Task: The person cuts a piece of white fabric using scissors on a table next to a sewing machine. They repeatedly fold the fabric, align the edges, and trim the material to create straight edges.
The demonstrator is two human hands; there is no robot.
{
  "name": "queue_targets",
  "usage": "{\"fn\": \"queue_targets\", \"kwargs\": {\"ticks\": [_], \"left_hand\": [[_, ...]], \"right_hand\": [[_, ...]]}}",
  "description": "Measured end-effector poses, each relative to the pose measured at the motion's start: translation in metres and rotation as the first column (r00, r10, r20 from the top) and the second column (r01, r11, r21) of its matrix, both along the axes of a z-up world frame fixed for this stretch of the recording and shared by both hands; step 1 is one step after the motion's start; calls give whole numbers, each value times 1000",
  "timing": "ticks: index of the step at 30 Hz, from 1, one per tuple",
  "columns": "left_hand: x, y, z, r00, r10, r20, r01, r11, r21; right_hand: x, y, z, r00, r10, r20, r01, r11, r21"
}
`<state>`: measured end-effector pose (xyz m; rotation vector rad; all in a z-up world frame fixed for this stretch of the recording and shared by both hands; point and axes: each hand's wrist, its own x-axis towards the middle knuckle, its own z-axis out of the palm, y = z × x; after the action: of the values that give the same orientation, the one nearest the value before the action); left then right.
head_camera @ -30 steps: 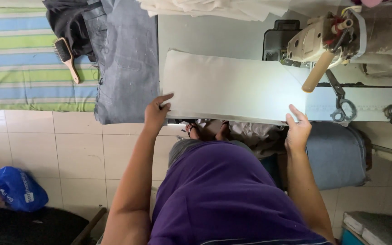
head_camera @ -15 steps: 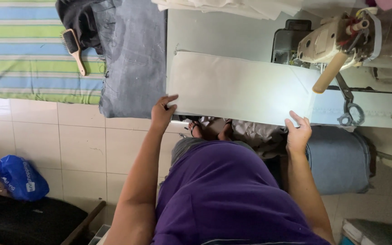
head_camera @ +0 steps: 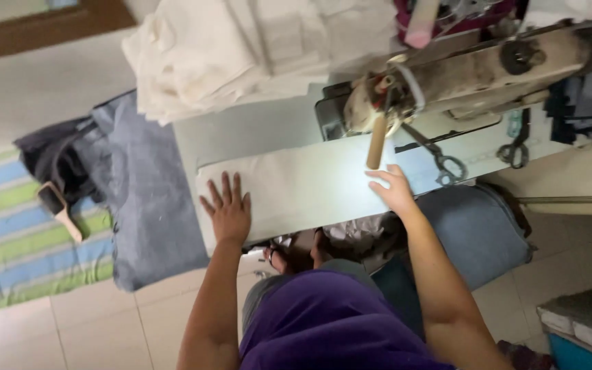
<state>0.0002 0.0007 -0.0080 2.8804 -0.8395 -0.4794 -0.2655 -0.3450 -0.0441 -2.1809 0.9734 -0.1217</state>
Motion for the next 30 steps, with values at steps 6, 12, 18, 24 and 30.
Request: {"fn": "queue_targets", "kwargs": {"ticks": [6, 12, 18, 24, 30], "left_hand": [[3, 10, -3, 999, -2, 33, 2, 1000, 14], [4, 12, -15, 999, 21, 31, -20, 1000, -8], [4, 12, -16, 999, 24, 42, -25, 999, 35], [3, 15, -22, 994, 13, 107, -9, 999, -41], [-20, -23, -7, 965, -163, 207, 186, 978, -97]], "right_hand": [[34, -12, 26, 975, 109, 195, -122, 991, 55], [107, 91, 116, 753, -636, 169, 607, 771, 195], [150, 136, 37, 766, 640, 64, -553, 706, -441], [61, -2, 73, 898, -285, -334, 199, 942, -269], [-88, -115, -38, 937, -310, -164, 151, 780, -608]]}}
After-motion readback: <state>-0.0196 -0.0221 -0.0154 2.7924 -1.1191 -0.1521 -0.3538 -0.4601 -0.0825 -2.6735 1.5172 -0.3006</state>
